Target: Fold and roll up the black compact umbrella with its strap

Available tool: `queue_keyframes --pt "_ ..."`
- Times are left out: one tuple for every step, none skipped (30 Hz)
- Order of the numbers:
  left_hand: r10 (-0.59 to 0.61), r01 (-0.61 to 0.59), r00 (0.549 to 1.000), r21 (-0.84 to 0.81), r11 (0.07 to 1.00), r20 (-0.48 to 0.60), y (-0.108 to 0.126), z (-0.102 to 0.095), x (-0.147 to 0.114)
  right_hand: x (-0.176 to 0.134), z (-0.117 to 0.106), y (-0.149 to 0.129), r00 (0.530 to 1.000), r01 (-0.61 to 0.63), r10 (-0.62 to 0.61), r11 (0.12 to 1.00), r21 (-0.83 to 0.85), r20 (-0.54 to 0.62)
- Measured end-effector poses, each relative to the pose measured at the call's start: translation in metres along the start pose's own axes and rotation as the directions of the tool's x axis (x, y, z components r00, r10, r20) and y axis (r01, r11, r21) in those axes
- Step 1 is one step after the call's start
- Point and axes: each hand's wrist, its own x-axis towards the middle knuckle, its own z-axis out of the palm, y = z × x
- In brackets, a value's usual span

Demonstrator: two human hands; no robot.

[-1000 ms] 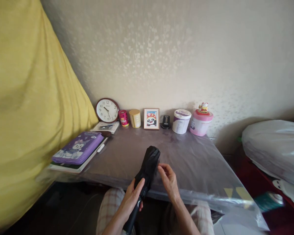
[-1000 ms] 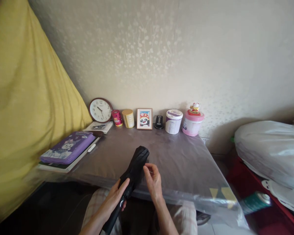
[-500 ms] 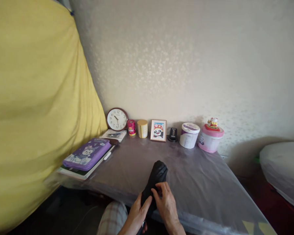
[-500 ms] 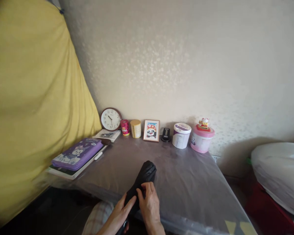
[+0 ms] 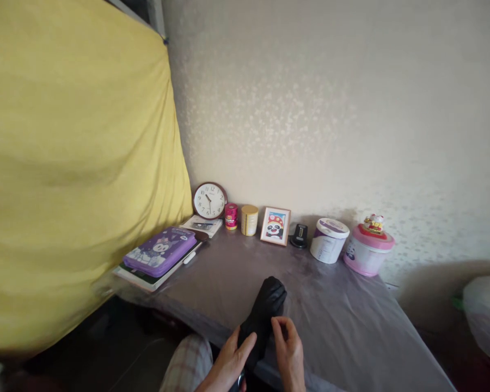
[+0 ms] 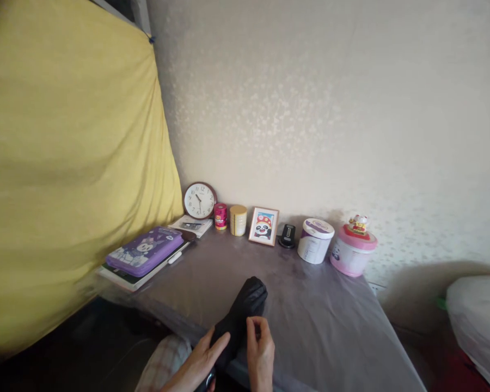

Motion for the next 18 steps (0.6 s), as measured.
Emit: queue_keyframes --pt "-0.009 0.009 1.0 -0.049 0.999 -0.004 0.003 0.0 -0.003 0.0 -0.002 0.0 1.0 -0.028 0.028 0.999 0.033 -0.007" --pt "-0.015 0.015 1.0 -0.063 0.998 0.007 0.005 -0.001 -0.005 0.0 -0.005 0.001 0.998 -0.053 0.054 0.996 0.067 -0.012" --pt "-0.022 0.023 1.0 -0.071 0.997 0.011 0.006 -0.002 -0.007 0.0 -0.007 0.002 0.996 -0.082 0.084 0.991 0.105 -0.018" --pt "-0.034 0.034 0.999 -0.08 0.996 0.008 0.006 -0.003 -0.007 0.0 -0.01 0.005 0.993 -0.114 0.118 0.983 0.144 -0.023" --pt "-0.043 0.043 0.999 -0.089 0.995 0.006 0.005 -0.004 -0.007 0.0 -0.013 0.008 0.988 -0.148 0.155 0.973 0.178 -0.024" --pt "-0.05 0.05 0.999 -0.099 0.994 0.001 0.003 -0.005 -0.006 0.0 -0.016 0.012 0.982 -0.182 0.19 0.962 0.204 -0.022" --pt "-0.06 0.059 0.998 -0.109 0.992 -0.003 0.001 -0.005 -0.005 0.0 -0.019 0.015 0.976 -0.209 0.218 0.953 0.22 -0.018" --pt "-0.07 0.069 0.998 -0.119 0.991 -0.004 -0.002 -0.006 -0.004 0.0 -0.021 0.018 0.972 -0.228 0.237 0.947 0.226 -0.013" --pt "-0.08 0.079 0.997 -0.129 0.989 -0.004 -0.004 -0.007 -0.002 -0.001 -0.024 0.02 0.969 -0.239 0.248 0.944 0.228 -0.01" --pt "-0.088 0.087 0.996 -0.137 0.987 0.0 -0.007 -0.007 0.0 -0.001 -0.026 0.022 0.967 -0.247 0.255 0.941 0.231 -0.007" --pt "-0.093 0.093 0.996 -0.144 0.985 0.007 -0.009 -0.008 0.001 -0.001 -0.029 0.022 0.965 -0.254 0.262 0.937 0.238 -0.004" --pt "-0.095 0.096 0.995 -0.15 0.984 0.014 -0.011 -0.009 0.003 0.0 -0.031 0.022 0.964 -0.26 0.267 0.934 0.244 0.003" --pt "-0.095 0.097 0.995 -0.156 0.983 0.019 -0.012 -0.01 0.004 0.0 -0.033 0.022 0.963 -0.266 0.27 0.933 0.243 0.013" --pt "-0.096 0.098 0.995 -0.161 0.982 0.022 -0.014 -0.01 0.005 0.001 -0.035 0.021 0.964 -0.265 0.267 0.938 0.225 0.022" --pt "-0.098 0.101 0.995 -0.164 0.981 0.024 -0.015 -0.011 0.006 0.001 -0.036 0.02 0.968 -0.251 0.251 0.95 0.184 0.022" --pt "-0.103 0.106 0.994 -0.167 0.98 0.024 -0.016 -0.012 0.007 0.001 -0.038 0.019 0.976 -0.219 0.219 0.968 0.122 0.013" --pt "-0.111 0.113 0.994 -0.168 0.979 0.024 -0.016 -0.012 0.008 0.002 -0.04 0.018 0.986 -0.165 0.166 0.985 0.043 -0.007" --pt "-0.119 0.121 0.993 -0.167 0.978 0.025 -0.017 -0.013 0.008 0.001 -0.041 0.016 0.996 -0.09 0.089 0.995 -0.043 -0.029"
